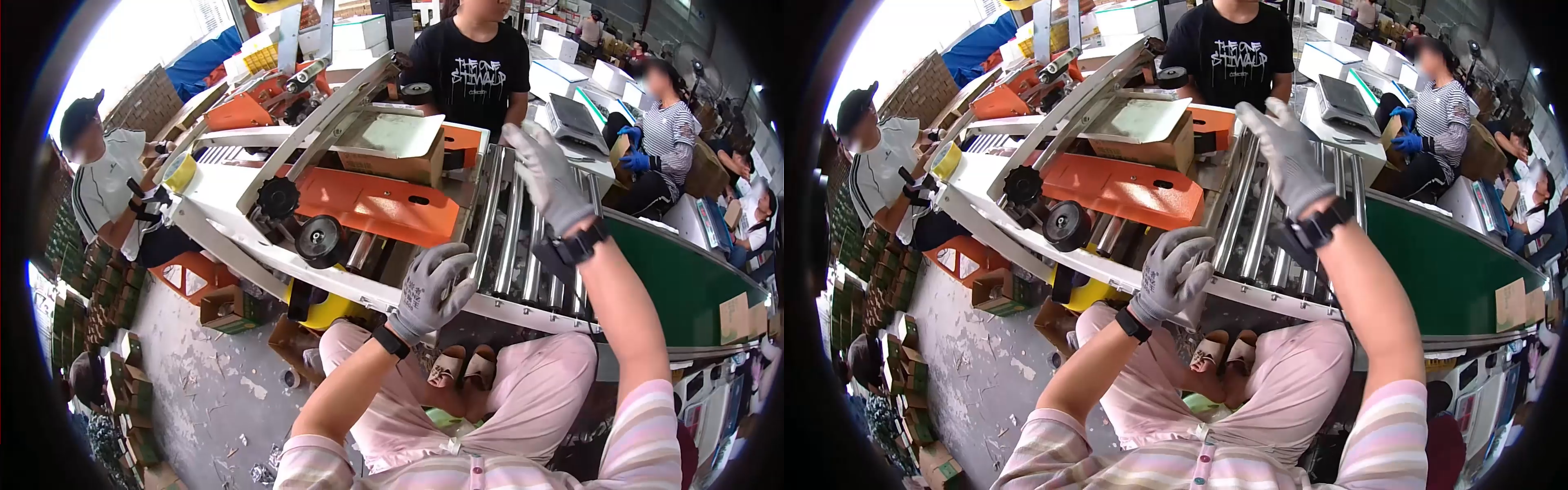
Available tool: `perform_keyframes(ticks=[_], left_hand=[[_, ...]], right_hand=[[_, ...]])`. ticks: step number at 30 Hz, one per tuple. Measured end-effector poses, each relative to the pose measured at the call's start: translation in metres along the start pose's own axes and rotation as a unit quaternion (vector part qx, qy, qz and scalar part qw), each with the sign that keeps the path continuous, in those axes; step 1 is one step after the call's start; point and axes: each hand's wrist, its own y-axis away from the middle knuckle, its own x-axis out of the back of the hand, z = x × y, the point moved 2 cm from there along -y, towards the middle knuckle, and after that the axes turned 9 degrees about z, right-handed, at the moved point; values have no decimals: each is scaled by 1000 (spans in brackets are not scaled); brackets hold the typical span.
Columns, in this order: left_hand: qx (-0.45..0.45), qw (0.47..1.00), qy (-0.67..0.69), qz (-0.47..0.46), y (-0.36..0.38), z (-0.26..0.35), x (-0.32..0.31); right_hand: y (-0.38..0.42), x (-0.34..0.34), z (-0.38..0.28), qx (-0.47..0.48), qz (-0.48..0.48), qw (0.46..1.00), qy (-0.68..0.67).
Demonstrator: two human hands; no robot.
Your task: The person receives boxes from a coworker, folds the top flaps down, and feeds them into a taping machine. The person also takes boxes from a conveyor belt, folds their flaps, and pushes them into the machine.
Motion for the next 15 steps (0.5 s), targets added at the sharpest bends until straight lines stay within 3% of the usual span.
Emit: perform_keyframes(ticks=[5,7,12,15], left_hand=[[26,999,-11,32,5,-1,-2],[57,998,-21,35,7,0,-1],[85,994,-43,50,9,6,2],[93,992,-55,70,13,2,-3]], right_hand=[[107,80,-18,127,-44,990,28],[138,118,6,249,-28,947,200],[222,157,21,292,0,869,399],[255,170,50,307,14,851,426]])
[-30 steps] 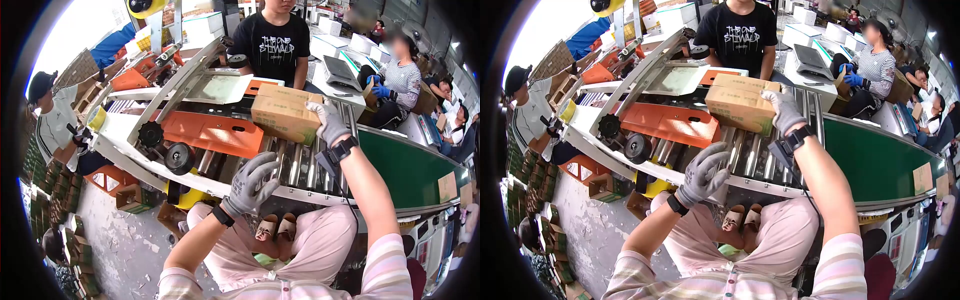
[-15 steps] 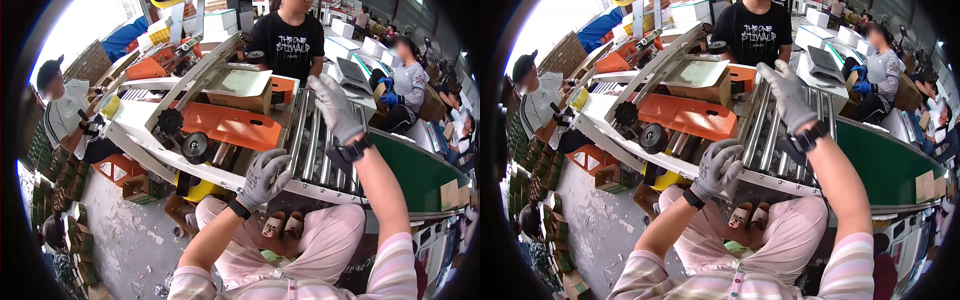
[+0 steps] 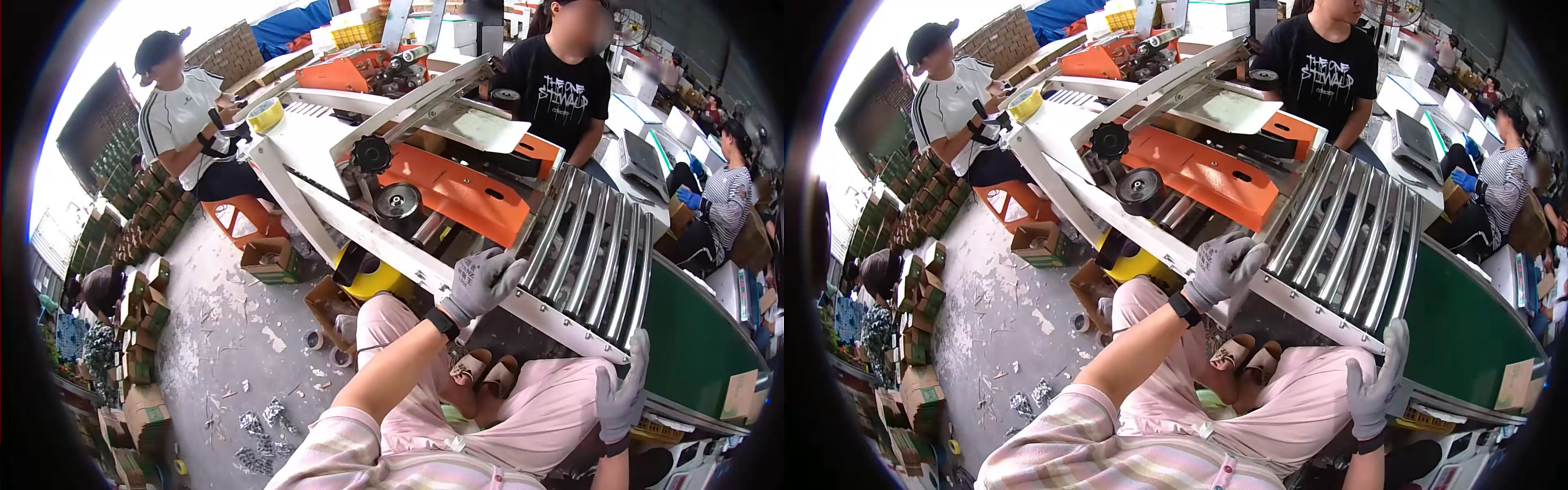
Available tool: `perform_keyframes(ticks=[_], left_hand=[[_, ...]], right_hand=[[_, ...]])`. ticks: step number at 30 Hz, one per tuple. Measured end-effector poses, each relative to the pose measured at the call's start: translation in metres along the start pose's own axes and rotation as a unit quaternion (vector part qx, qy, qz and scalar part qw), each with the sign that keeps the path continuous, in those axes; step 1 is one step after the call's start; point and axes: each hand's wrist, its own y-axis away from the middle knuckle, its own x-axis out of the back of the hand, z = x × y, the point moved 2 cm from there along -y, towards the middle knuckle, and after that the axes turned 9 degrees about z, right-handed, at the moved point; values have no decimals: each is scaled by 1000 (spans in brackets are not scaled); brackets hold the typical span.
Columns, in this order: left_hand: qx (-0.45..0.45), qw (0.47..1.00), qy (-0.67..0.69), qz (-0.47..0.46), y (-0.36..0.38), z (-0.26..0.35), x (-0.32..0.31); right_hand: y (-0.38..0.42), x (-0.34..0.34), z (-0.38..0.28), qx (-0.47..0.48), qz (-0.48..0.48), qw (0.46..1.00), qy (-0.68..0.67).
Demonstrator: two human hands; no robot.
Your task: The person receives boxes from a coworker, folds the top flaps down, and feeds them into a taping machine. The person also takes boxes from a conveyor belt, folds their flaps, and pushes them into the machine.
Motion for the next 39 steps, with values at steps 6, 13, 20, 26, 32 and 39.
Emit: perform_keyframes(ticks=[6,13,20,26,32,39], left_hand=[[23,1000,0,-19,-2,1,-2],[24,998,39,38,2,-12,-13],[78,996,41,20,8,-28,-18],[88,996,29,5,9,-23,-19],[74,997,32,-17,8,-28,-17],[36,999,18,-12,6,-27,-18]], right_hand=[[41,-18,5,1,-4,1000,30],[37,-17,2,-54,44,998,-4],[44,-14,5,-25,68,997,35],[47,-11,4,-23,97,995,23],[51,-15,6,-11,92,995,26],[49,-17,6,-24,76,997,21]])
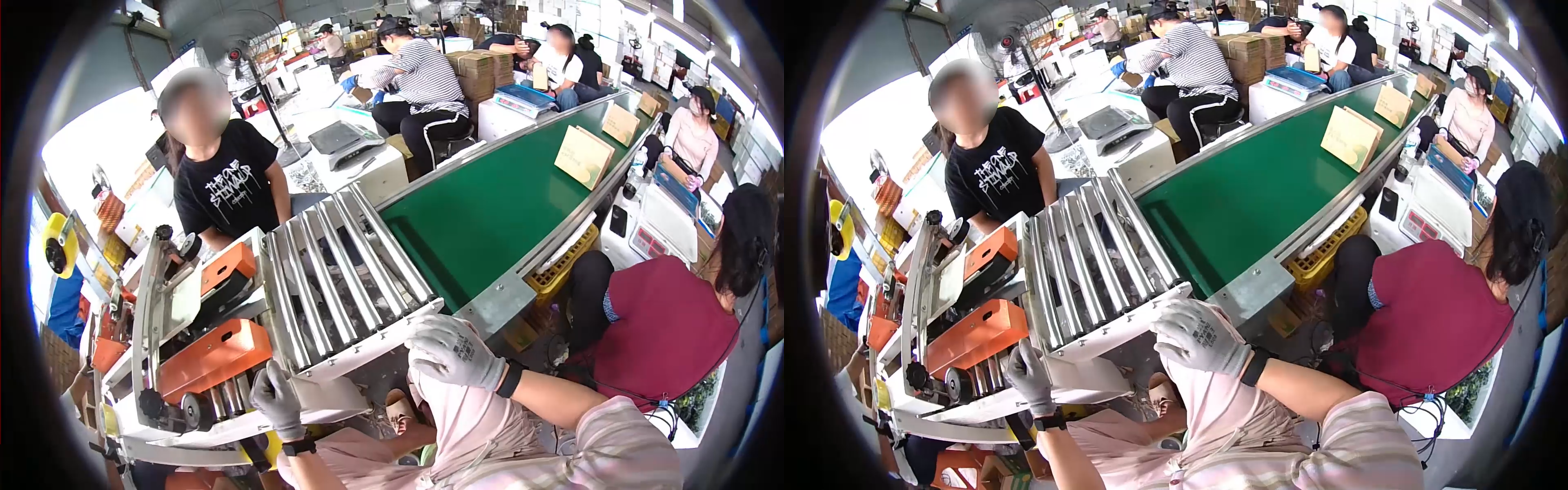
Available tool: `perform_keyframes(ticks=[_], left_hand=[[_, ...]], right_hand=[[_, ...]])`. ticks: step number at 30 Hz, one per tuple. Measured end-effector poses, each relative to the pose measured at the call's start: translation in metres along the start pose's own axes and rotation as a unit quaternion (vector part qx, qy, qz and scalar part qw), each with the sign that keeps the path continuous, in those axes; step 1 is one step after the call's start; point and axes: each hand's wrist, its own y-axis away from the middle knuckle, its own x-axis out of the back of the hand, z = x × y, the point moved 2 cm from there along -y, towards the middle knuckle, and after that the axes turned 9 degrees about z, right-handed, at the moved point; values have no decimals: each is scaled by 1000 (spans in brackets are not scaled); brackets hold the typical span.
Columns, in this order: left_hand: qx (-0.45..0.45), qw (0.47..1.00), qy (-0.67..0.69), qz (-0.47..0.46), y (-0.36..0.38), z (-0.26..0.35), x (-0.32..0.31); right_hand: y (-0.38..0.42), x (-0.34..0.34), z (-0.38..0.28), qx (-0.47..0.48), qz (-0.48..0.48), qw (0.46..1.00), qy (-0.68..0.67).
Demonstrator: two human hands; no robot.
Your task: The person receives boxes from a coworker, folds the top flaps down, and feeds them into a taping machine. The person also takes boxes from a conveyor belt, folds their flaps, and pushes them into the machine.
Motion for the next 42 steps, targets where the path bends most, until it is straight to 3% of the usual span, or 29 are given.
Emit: perform_keyframes(ticks=[42], left_hand=[[49,998,-2,-32,-3,13,3]], right_hand=[[-1,-3,-3,-5,-13,999,41]])
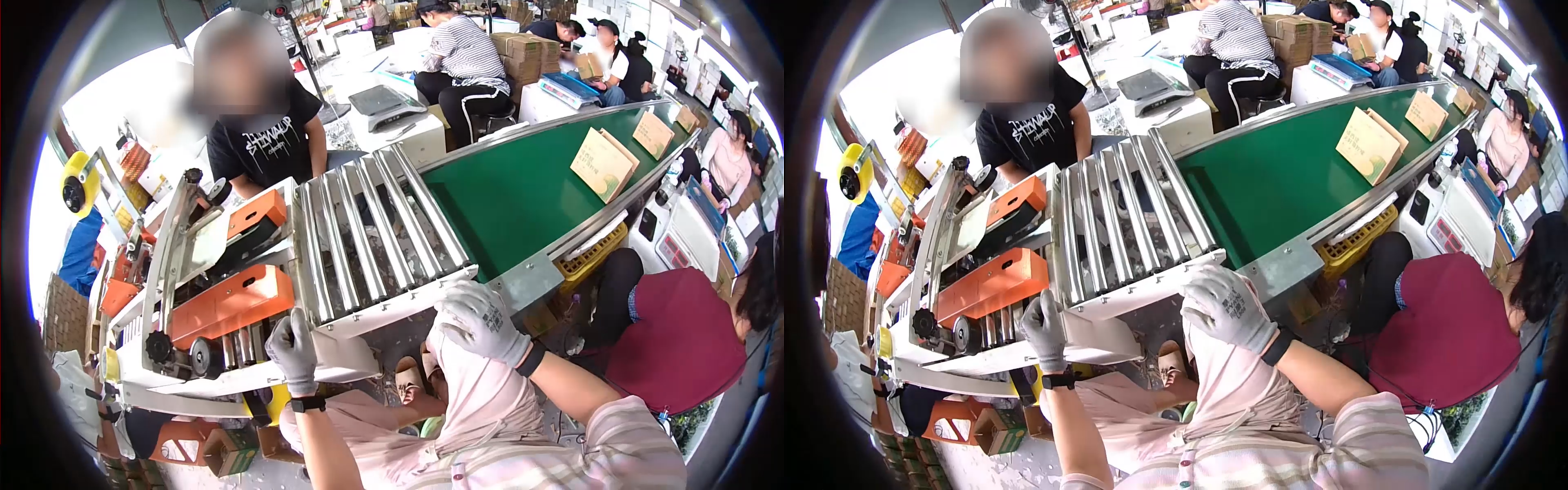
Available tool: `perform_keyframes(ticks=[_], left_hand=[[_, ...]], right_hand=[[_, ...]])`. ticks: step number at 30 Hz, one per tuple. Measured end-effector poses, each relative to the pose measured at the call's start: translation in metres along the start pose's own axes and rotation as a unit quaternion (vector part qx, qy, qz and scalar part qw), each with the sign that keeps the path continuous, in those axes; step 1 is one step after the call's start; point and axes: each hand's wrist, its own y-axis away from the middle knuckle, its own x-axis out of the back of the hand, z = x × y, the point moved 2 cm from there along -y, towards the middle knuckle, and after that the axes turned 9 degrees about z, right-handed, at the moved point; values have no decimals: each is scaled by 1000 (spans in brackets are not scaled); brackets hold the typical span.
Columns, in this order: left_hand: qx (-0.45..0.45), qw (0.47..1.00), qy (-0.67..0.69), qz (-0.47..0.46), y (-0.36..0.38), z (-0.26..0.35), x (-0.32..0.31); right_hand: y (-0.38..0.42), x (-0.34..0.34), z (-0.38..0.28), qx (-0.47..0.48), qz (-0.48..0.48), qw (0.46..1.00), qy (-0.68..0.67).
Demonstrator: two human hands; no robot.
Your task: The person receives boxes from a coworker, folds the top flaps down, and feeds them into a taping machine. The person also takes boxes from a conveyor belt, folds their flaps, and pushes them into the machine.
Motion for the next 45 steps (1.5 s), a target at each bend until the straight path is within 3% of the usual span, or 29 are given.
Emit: perform_keyframes(ticks=[14,16,19,20,22,23,25,26,27,28,29,30,31,32,33,34,35,36,38,40,41,42,45], left_hand=[[-20,1000,2,7,-1,-7,-3],[-2,1000,15,24,-1,-14,-3],[10,1000,5,22,0,-10,-3],[7,1000,12,19,0,-9,-3],[-6,1000,14,18,-1,-17,-5],[-8,1000,7,23,-1,-16,-6],[-7,1000,-12,9,-1,-13,-5],[-8,1000,-24,7,-2,-12,-6],[-6,999,-28,21,-2,-9,-7],[-27,998,-45,17,-3,-5,-8],[-47,997,-65,14,-3,-3,-7],[-45,996,-74,30,-3,-3,-6],[-9,997,-73,24,-3,-3,-8],[29,997,-71,16,-2,-5,-9],[31,996,-87,11,-2,-7,-8],[34,995,-90,22,-2,-8,-8],[16,995,-99,20,-3,-8,-9],[0,994,-110,16,-2,-10,-9],[0,992,-122,16,-1,-17,-7],[10,995,-102,19,-1,-7,-11],[7,993,-116,13,-2,-8,-10],[10,993,-119,15,-3,-6,-10],[-17,993,-117,15,-2,-10,-11]], right_hand=[[0,2,-1,3,15,1000,-15],[-3,9,-1,-15,74,985,-154],[1,33,35,-203,148,912,-323],[0,53,51,-286,214,875,-328],[1,94,110,-360,359,809,-294],[11,112,157,-384,427,762,-300],[28,157,245,-412,495,728,-238],[52,171,316,-367,548,709,-247],[47,187,336,-395,575,678,-229],[45,200,360,-455,579,641,-217],[70,215,425,-505,525,657,-193],[69,218,449,-534,529,646,-134],[64,217,461,-559,532,632,-71],[57,215,464,-564,494,661,-42],[58,207,476,-564,463,681,-56],[80,196,504,-614,368,692,-89],[91,174,519,-634,378,650,-183],[85,162,500,-643,398,567,-326],[85,151,480,-618,436,565,-330],[69,142,444,-574,356,662,-326],[71,136,440,-568,362,659,-335],[73,128,437,-519,373,692,-336],[73,117,438,-553,404,644,-341]])
